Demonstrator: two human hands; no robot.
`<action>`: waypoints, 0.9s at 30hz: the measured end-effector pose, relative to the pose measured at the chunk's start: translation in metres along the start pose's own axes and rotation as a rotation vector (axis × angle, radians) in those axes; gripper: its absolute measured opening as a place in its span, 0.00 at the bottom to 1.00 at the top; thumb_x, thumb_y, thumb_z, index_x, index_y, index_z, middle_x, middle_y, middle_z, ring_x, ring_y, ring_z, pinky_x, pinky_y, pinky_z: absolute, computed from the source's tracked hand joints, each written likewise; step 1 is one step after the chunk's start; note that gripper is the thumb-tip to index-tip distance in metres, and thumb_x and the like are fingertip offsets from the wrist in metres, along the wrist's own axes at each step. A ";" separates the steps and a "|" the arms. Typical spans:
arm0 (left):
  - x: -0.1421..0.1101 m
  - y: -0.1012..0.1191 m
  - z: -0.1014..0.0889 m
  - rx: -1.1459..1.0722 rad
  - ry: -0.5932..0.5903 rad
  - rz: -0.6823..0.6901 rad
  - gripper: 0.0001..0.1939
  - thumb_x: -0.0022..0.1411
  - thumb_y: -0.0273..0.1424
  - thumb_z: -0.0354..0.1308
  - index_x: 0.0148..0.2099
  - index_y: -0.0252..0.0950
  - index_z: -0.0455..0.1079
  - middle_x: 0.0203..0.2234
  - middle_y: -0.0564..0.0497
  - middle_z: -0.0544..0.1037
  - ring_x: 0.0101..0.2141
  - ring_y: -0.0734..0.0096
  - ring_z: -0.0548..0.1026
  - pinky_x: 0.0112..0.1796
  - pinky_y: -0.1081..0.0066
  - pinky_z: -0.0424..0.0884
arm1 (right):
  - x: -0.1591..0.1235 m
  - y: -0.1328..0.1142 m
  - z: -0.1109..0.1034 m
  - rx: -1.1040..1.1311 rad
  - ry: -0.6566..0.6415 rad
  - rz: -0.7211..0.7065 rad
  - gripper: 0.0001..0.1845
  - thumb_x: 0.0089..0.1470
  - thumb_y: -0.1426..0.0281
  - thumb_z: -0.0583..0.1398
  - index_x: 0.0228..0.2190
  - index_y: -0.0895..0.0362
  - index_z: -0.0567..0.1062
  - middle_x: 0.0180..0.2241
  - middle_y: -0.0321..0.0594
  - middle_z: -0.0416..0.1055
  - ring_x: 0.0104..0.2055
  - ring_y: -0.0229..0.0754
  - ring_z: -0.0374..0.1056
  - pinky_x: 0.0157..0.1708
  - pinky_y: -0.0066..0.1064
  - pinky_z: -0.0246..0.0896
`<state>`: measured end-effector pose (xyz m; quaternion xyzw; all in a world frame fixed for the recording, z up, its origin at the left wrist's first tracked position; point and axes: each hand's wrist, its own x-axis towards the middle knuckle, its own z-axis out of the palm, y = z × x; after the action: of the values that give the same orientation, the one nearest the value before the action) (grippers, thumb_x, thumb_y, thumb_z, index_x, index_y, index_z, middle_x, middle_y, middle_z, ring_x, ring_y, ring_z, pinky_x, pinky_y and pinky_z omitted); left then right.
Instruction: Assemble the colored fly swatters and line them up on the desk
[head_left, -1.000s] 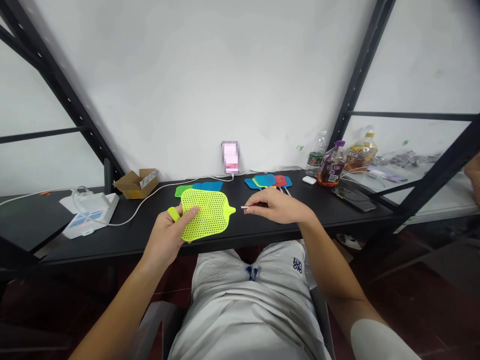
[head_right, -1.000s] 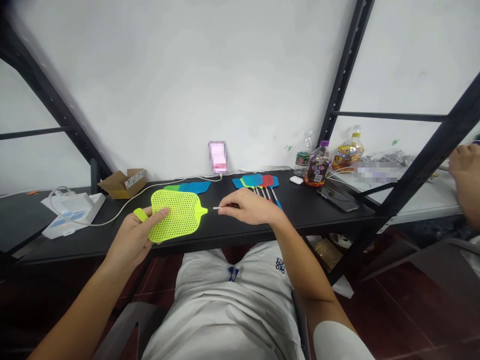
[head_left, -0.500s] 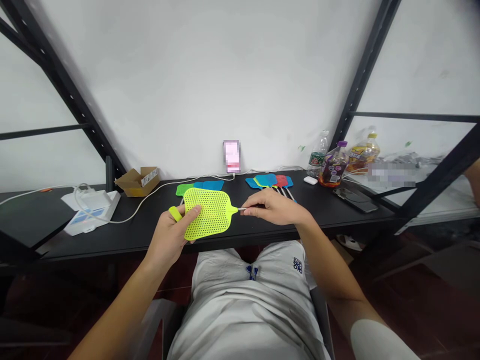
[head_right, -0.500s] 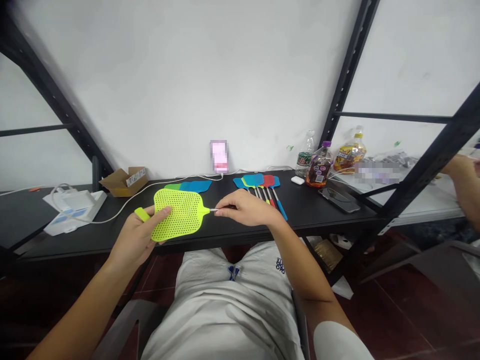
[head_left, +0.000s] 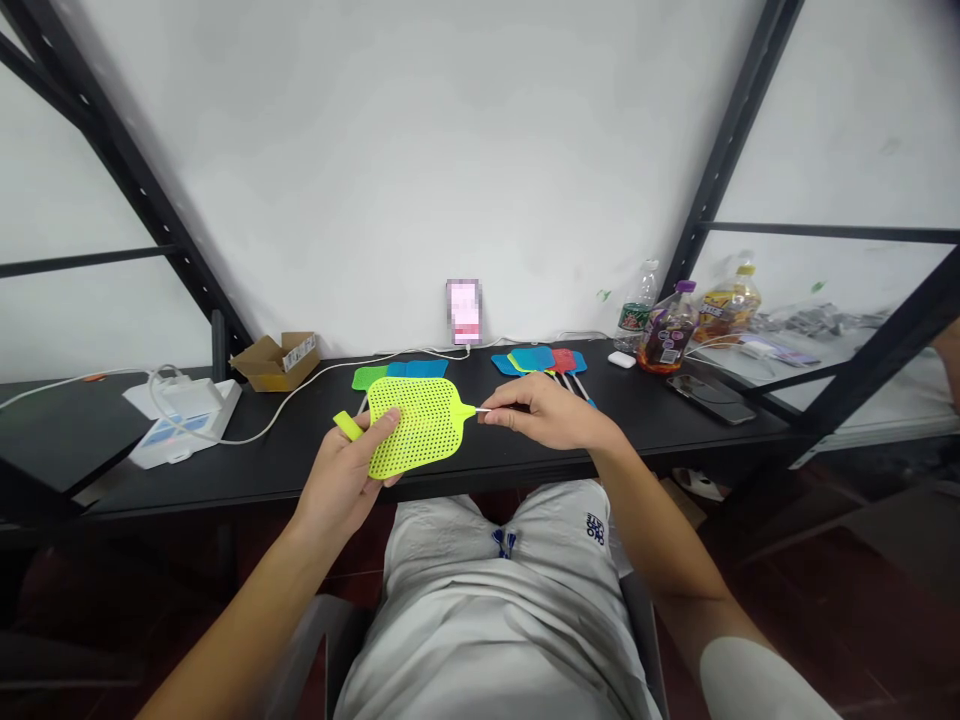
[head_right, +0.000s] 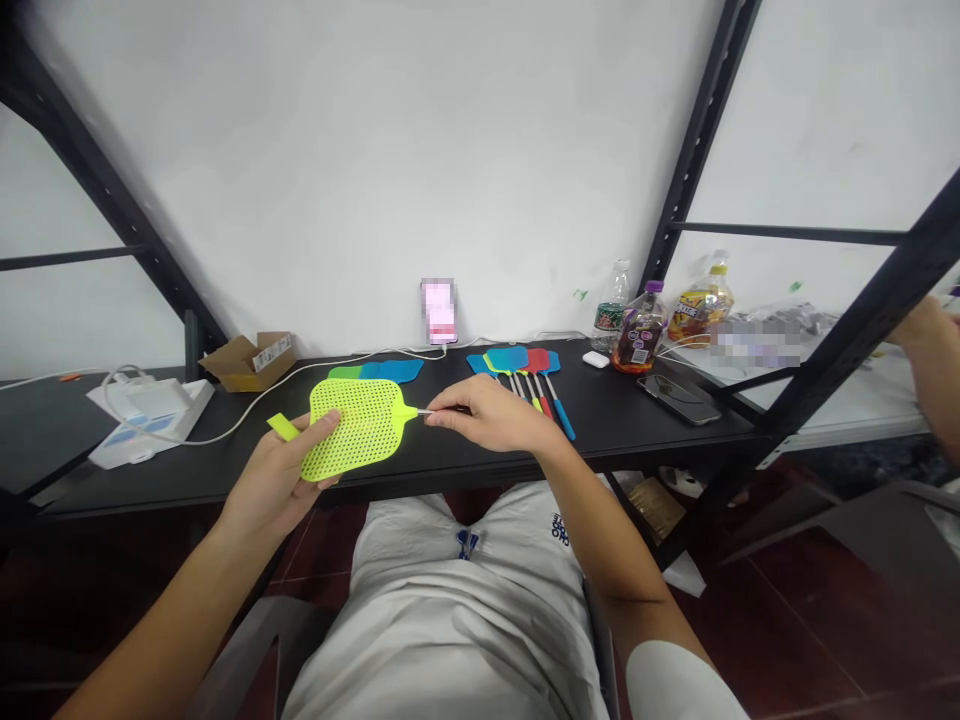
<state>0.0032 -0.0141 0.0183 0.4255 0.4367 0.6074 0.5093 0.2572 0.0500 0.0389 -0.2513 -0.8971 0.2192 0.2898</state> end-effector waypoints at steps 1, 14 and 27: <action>0.000 0.000 0.001 -0.001 -0.001 0.003 0.17 0.50 0.38 0.73 0.35 0.30 0.76 0.26 0.51 0.74 0.22 0.78 0.68 0.14 0.80 0.60 | 0.000 -0.001 0.000 -0.012 0.005 -0.007 0.15 0.64 0.64 0.58 0.39 0.59 0.82 0.31 0.39 0.76 0.30 0.36 0.65 0.31 0.28 0.56; -0.005 -0.004 0.001 0.149 -0.102 0.062 0.18 0.55 0.42 0.69 0.37 0.30 0.75 0.25 0.50 0.74 0.21 0.77 0.67 0.14 0.80 0.60 | 0.001 0.000 0.006 -0.092 -0.038 -0.067 0.12 0.63 0.67 0.59 0.34 0.60 0.81 0.32 0.40 0.77 0.31 0.38 0.67 0.32 0.29 0.55; -0.002 -0.015 -0.001 0.210 -0.139 0.087 0.18 0.59 0.44 0.66 0.39 0.32 0.74 0.26 0.51 0.74 0.21 0.77 0.67 0.15 0.79 0.62 | 0.002 -0.001 0.005 -0.106 -0.063 -0.039 0.12 0.63 0.67 0.59 0.33 0.60 0.80 0.30 0.39 0.76 0.30 0.37 0.65 0.31 0.29 0.53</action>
<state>0.0065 -0.0151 0.0032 0.5362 0.4426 0.5487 0.4641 0.2523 0.0492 0.0359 -0.2416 -0.9209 0.1736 0.2519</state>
